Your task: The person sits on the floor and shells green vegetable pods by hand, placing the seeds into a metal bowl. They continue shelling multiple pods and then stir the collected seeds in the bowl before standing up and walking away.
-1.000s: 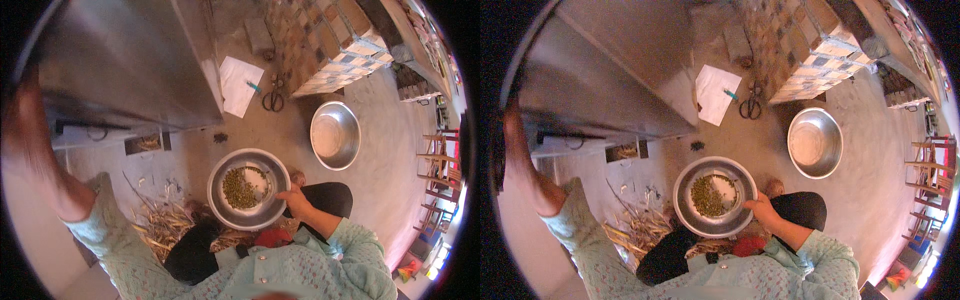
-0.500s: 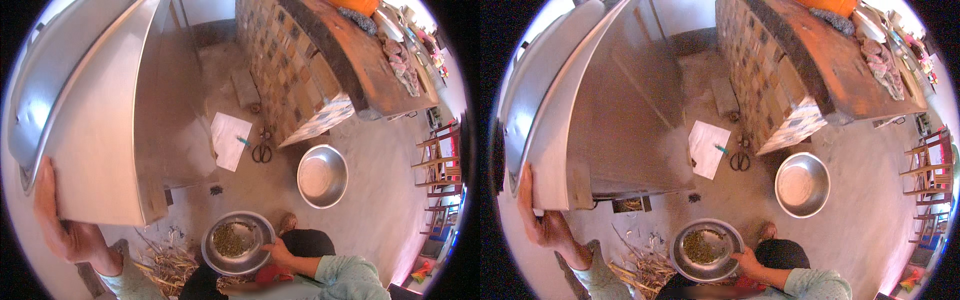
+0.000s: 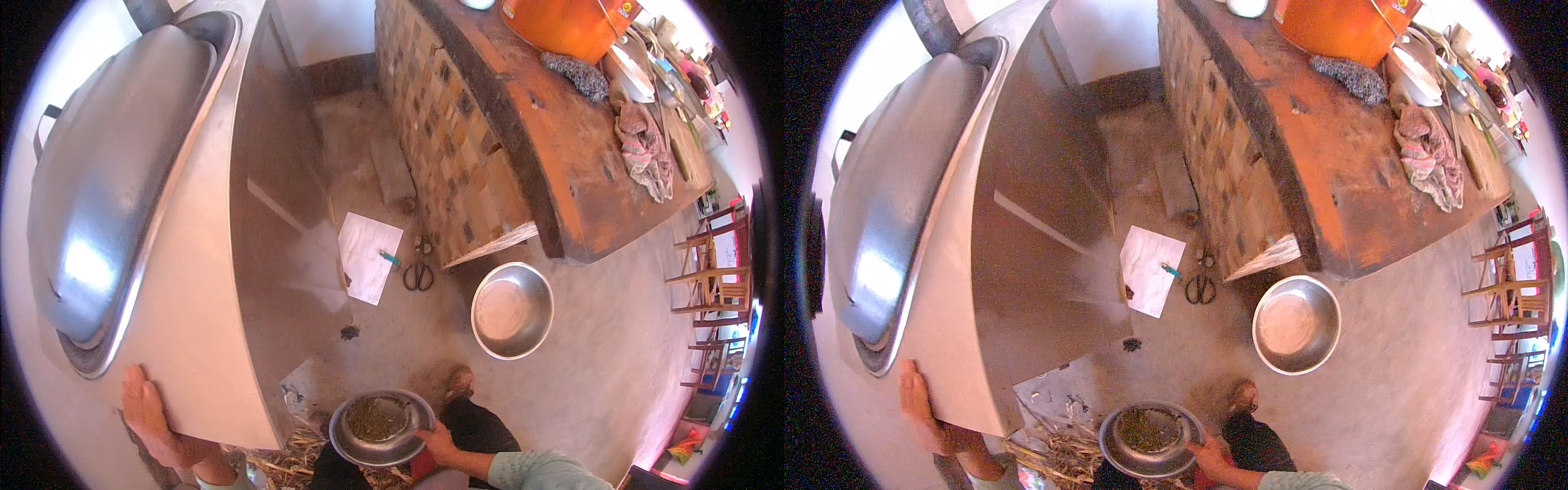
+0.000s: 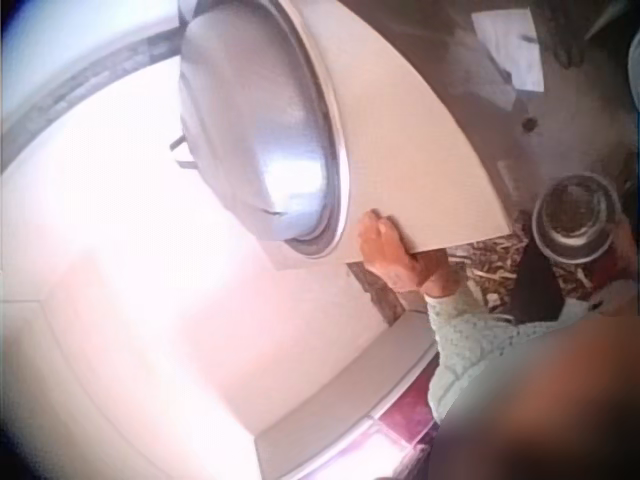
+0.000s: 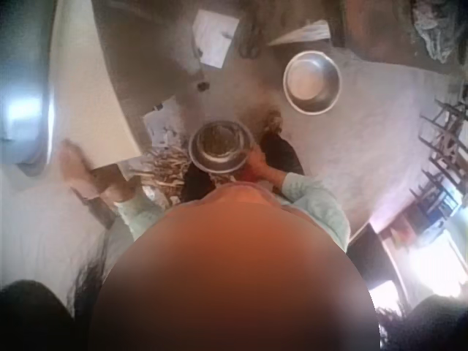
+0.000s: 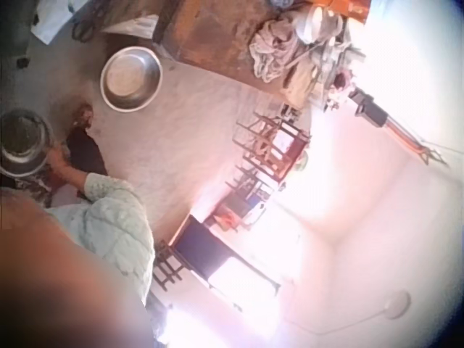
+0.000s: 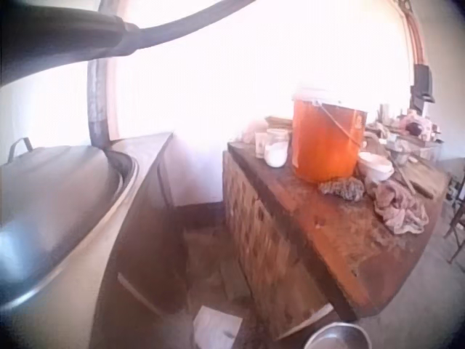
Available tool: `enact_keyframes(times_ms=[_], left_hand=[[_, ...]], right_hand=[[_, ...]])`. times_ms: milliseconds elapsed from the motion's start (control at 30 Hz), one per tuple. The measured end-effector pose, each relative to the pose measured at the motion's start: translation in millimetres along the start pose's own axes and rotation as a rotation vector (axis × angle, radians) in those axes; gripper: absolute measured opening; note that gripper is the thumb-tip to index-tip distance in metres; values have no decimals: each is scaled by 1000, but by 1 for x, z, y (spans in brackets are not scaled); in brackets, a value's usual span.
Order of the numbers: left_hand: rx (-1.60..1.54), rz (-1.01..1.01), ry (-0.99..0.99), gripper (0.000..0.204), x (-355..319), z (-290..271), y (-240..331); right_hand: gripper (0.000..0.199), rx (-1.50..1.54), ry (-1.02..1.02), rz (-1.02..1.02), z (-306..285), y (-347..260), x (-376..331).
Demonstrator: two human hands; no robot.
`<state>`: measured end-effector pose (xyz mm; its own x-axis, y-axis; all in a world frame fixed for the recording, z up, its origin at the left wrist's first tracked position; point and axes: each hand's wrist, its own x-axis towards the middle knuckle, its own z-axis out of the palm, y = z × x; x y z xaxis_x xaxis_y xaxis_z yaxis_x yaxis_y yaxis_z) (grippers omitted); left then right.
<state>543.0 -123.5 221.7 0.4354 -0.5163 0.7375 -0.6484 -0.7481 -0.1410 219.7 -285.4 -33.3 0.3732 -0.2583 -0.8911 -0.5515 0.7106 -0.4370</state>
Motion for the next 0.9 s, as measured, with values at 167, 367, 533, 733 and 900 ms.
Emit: enact_keyframes(times_ms=[167, 367, 533, 733, 900], left_hand=[[36, -3, -144, 40, 18, -17, 11], [-23, 14, -139, 33, 22, -22, 8], [-99, -3, -246, 31, 29, -34, 11], [-295, -113, -432, 46, 45, -58, 10], [-468, -198, -540, 49, 67, -60, 26]], right_hand=[[37, 42, -148, -33, -17, 15, -6], [43, 143, -79, 78, -32, -12, -63], [38, 151, -14, 51, -32, -63, -138], [32, 277, 65, -108, -54, -86, -167], [29, 231, 69, -279, -61, -124, -212]])
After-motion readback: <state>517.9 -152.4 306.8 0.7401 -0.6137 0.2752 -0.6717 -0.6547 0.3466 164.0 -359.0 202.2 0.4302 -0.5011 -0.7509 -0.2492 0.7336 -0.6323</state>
